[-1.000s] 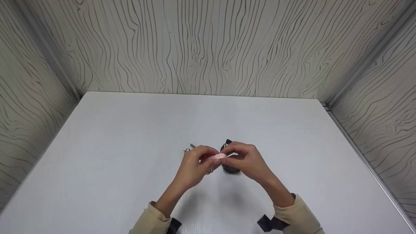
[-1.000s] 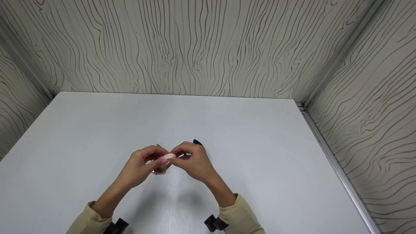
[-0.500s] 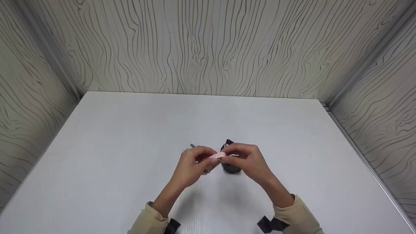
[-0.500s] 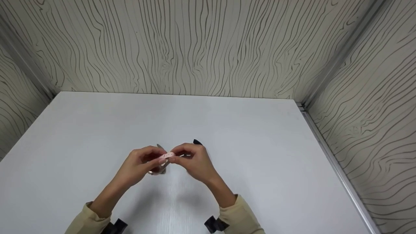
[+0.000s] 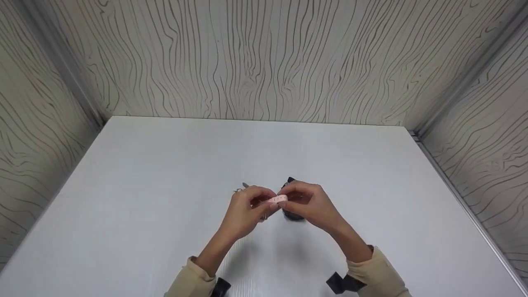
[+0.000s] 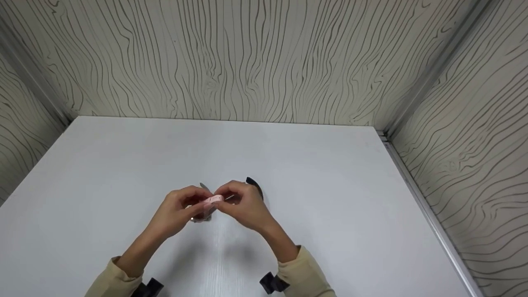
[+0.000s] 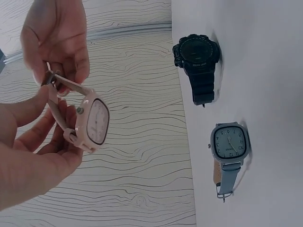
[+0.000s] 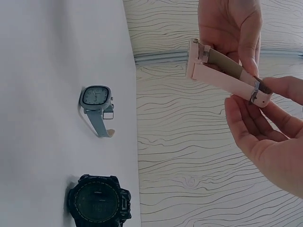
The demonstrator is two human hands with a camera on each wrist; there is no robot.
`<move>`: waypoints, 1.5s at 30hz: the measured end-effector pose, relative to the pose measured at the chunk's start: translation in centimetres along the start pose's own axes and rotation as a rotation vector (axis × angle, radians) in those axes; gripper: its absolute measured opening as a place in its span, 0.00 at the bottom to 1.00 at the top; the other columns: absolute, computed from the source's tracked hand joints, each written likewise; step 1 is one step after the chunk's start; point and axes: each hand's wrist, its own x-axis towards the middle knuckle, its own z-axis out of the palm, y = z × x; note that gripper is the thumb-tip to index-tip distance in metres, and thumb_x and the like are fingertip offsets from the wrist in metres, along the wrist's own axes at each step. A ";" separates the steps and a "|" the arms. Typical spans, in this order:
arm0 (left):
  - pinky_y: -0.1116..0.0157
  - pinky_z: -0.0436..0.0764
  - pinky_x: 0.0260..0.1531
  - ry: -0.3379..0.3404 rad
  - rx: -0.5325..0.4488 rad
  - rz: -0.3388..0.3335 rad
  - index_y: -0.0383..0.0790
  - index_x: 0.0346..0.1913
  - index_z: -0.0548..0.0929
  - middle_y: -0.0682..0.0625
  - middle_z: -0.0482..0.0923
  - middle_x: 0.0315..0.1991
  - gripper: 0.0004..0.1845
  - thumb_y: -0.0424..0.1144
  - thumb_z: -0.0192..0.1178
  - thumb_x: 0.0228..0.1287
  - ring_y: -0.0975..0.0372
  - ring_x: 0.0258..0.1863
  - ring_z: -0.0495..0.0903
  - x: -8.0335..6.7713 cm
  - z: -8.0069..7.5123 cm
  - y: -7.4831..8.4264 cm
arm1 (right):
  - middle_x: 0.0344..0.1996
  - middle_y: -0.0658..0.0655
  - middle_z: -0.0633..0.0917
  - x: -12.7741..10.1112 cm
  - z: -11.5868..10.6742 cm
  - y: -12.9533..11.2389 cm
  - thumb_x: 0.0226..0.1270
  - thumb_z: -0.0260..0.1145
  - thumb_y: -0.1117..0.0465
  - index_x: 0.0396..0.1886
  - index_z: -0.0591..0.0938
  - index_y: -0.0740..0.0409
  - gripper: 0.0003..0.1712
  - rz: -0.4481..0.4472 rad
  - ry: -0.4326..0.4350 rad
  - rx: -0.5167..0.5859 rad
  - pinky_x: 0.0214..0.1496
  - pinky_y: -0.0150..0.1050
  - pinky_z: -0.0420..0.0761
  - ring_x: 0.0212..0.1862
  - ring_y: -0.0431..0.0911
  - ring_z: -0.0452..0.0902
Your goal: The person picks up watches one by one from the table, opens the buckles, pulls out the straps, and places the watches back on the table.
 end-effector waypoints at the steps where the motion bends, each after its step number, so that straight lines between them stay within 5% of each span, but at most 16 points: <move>1: 0.68 0.78 0.35 0.002 0.010 0.005 0.36 0.39 0.82 0.51 0.79 0.35 0.08 0.35 0.62 0.58 0.63 0.33 0.76 0.0 0.0 0.0 | 0.34 0.63 0.80 0.0 0.0 0.0 0.59 0.63 0.69 0.40 0.80 0.69 0.09 0.000 0.001 0.000 0.43 0.36 0.80 0.37 0.45 0.78; 16: 0.70 0.78 0.32 -0.004 -0.016 0.008 0.36 0.40 0.82 0.50 0.79 0.35 0.08 0.35 0.61 0.59 0.64 0.31 0.76 0.2 -0.1 0.1 | 0.32 0.63 0.80 0.0 0.2 0.0 0.59 0.63 0.71 0.37 0.80 0.69 0.07 -0.083 0.044 -0.010 0.41 0.36 0.80 0.35 0.44 0.78; 24: 0.71 0.76 0.25 -0.011 -0.068 -0.030 0.35 0.39 0.82 0.50 0.79 0.33 0.08 0.35 0.62 0.58 0.64 0.26 0.74 0.3 -0.1 -0.5 | 0.34 0.65 0.81 -0.3 -0.2 0.2 0.59 0.63 0.70 0.38 0.80 0.71 0.09 -0.019 0.080 0.026 0.41 0.38 0.81 0.36 0.46 0.81; 37: 0.71 0.78 0.30 0.019 0.002 -0.009 0.35 0.38 0.82 0.50 0.78 0.33 0.07 0.32 0.63 0.57 0.65 0.30 0.76 0.0 0.3 -0.4 | 0.34 0.61 0.80 0.0 0.4 0.2 0.58 0.65 0.67 0.38 0.80 0.68 0.09 0.064 0.034 -0.049 0.43 0.36 0.80 0.37 0.46 0.79; 45: 0.71 0.78 0.30 0.025 0.035 0.007 0.35 0.37 0.82 0.50 0.78 0.33 0.06 0.32 0.63 0.56 0.65 0.30 0.76 0.1 0.4 -0.3 | 0.33 0.59 0.81 0.0 0.5 0.3 0.59 0.65 0.67 0.37 0.81 0.67 0.08 0.001 0.035 -0.097 0.39 0.34 0.80 0.35 0.42 0.79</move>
